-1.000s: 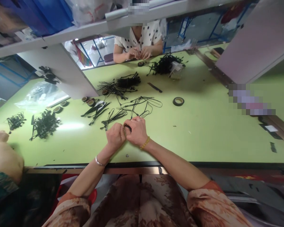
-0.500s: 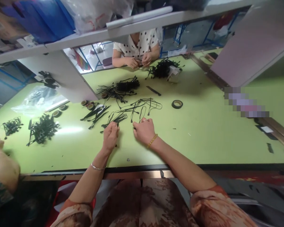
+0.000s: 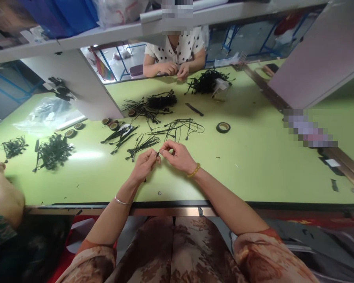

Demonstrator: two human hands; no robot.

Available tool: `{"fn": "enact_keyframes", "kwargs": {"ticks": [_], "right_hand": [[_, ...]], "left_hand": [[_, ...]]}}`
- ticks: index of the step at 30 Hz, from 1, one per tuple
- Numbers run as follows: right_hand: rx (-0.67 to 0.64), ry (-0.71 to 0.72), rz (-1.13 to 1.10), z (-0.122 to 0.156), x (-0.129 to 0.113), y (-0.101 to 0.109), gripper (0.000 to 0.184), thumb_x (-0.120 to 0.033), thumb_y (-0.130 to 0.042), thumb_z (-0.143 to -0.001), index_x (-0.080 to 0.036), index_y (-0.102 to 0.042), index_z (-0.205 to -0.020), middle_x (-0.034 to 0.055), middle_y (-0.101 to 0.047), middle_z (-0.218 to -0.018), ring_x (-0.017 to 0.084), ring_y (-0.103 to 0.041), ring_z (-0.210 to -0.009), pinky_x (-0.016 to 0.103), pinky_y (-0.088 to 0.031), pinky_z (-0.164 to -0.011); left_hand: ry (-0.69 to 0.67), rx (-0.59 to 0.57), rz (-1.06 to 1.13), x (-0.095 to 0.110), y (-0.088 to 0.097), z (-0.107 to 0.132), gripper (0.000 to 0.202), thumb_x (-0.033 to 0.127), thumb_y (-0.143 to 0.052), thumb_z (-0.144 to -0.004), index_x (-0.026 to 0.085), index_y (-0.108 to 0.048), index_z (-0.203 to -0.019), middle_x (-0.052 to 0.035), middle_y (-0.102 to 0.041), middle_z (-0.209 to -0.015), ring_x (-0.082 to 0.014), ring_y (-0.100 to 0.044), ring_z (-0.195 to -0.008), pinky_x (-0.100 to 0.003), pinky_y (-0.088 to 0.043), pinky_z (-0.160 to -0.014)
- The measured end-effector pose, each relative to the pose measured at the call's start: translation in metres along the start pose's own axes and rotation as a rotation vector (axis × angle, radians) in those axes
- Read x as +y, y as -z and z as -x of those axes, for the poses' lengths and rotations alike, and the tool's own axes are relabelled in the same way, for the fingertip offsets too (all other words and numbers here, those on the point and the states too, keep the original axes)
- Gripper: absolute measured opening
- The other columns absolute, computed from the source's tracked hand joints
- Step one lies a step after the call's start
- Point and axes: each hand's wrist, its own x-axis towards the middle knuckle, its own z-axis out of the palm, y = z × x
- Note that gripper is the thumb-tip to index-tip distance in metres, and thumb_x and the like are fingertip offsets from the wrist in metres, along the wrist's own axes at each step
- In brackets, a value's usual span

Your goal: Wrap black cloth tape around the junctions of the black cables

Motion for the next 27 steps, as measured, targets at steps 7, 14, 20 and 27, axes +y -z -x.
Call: {"fn": "enact_keyframes", "kwargs": {"ticks": [7, 14, 20, 27], "right_hand": [[0.112, -0.021, 0.024, 0.002, 0.006, -0.008, 0.021, -0.036, -0.058, -0.083, -0.019, -0.053, -0.072, -0.0010, -0.055, -0.067, 0.011, -0.044, -0.058, 0.026, -0.036, -0.056], [0.172, -0.096, -0.031, 0.004, 0.007, -0.017, 0.025, -0.037, -0.059, -0.078, -0.021, -0.047, -0.063, -0.0032, -0.048, -0.058, 0.011, -0.040, -0.054, 0.027, -0.034, -0.053], [0.134, -0.127, -0.143, 0.003, 0.011, -0.020, 0.028, -0.039, -0.062, -0.077, -0.021, -0.047, -0.062, -0.0040, -0.047, -0.059, 0.010, -0.040, -0.054, 0.026, -0.035, -0.053], [0.181, -0.198, -0.317, -0.006, 0.009, -0.003, 0.031, -0.050, -0.064, -0.081, -0.020, -0.058, -0.075, 0.0003, -0.059, -0.070, 0.012, -0.054, -0.065, 0.026, -0.044, -0.059]], "left_hand": [[-0.085, 0.042, -0.028, 0.001, -0.002, -0.001, 0.042, 0.060, -0.053, -0.088, 0.019, -0.052, -0.078, 0.0044, -0.045, -0.062, -0.0089, -0.036, -0.055, -0.023, -0.031, -0.053], [-0.272, 0.147, -0.605, -0.001, -0.005, 0.006, 0.025, 0.035, -0.049, -0.090, 0.020, -0.051, -0.070, 0.0030, -0.045, -0.056, -0.0106, -0.038, -0.051, -0.026, -0.026, -0.053], [-0.245, 0.185, -0.685, -0.004, -0.009, 0.006, 0.019, 0.029, -0.049, -0.087, 0.020, -0.050, -0.071, 0.0018, -0.048, -0.057, -0.0117, -0.040, -0.051, -0.026, -0.026, -0.053], [-0.144, 0.051, -0.277, 0.005, 0.006, 0.003, 0.021, 0.036, -0.048, -0.091, 0.019, -0.056, -0.082, 0.0018, -0.054, -0.063, -0.0110, -0.044, -0.056, -0.024, -0.036, -0.055]]}}
